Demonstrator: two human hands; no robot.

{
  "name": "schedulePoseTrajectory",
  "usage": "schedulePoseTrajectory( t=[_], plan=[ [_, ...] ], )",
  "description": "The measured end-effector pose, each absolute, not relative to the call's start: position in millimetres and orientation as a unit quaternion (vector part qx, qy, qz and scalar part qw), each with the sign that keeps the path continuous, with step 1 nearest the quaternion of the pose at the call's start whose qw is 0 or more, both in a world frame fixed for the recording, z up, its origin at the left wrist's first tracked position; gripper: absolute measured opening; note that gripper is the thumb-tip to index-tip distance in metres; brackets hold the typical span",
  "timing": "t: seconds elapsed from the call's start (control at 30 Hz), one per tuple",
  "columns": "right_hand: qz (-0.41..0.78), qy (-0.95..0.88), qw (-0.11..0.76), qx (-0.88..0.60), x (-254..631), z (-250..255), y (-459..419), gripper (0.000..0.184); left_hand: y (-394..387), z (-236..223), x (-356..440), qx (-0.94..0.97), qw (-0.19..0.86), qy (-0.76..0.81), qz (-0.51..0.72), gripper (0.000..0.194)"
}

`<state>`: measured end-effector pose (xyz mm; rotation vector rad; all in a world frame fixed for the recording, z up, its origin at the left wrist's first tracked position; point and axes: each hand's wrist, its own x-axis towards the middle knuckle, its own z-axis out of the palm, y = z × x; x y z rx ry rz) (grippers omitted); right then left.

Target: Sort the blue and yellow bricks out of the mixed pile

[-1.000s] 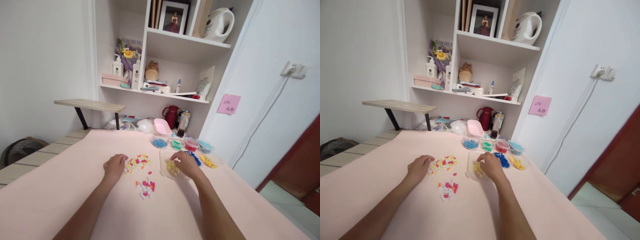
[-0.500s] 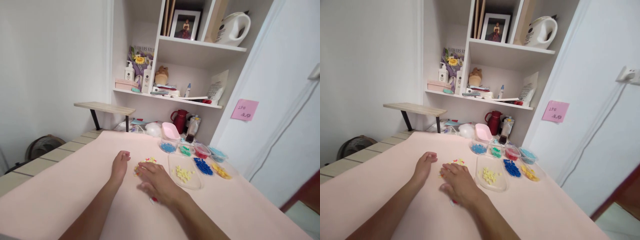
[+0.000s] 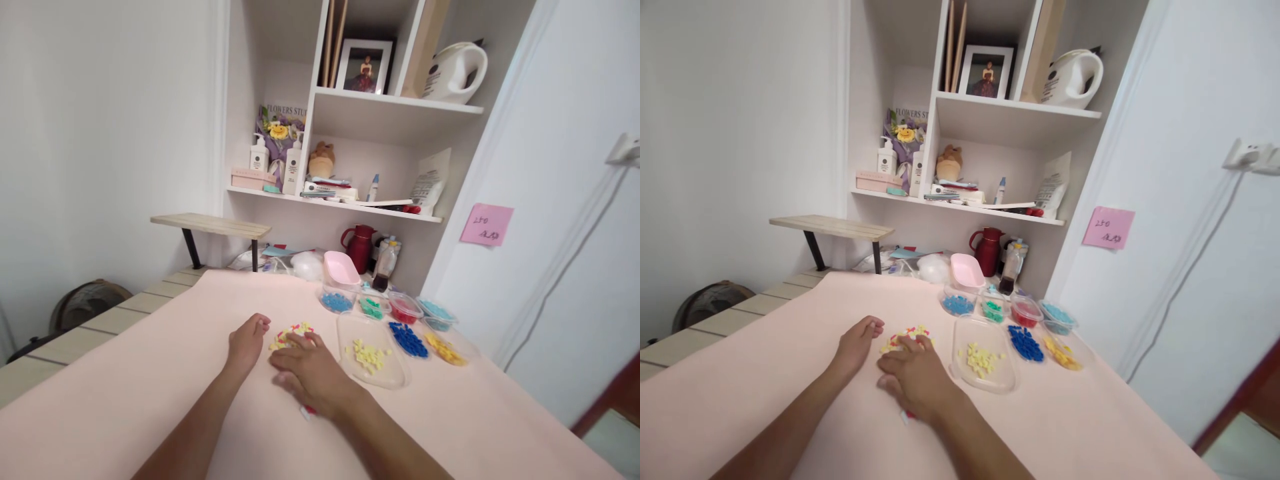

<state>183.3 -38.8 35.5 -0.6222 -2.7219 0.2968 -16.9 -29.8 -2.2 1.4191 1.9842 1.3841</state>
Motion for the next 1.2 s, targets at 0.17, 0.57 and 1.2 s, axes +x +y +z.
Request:
schedulePoseTrajectory(
  t=[0.17, 0.57, 1.2],
  plan=[
    [0.143, -0.898, 0.296, -0.292, 210, 35, -11, 0.033, -29, -5, -18, 0.499, 0.170, 0.706, 0.472, 0.029],
    [0.067, -0.894, 0.277, -0.345, 188, 16, -15, 0.023, -33, 3, -14, 0.517, 0.153, 0.718, 0.440, 0.027],
    [0.147, -0.832, 0.312, -0.435, 296, 58, 16, 0.017, -37, 12, -12, 0.517, 0.147, 0.731, 0.420, 0.025]
  ],
)
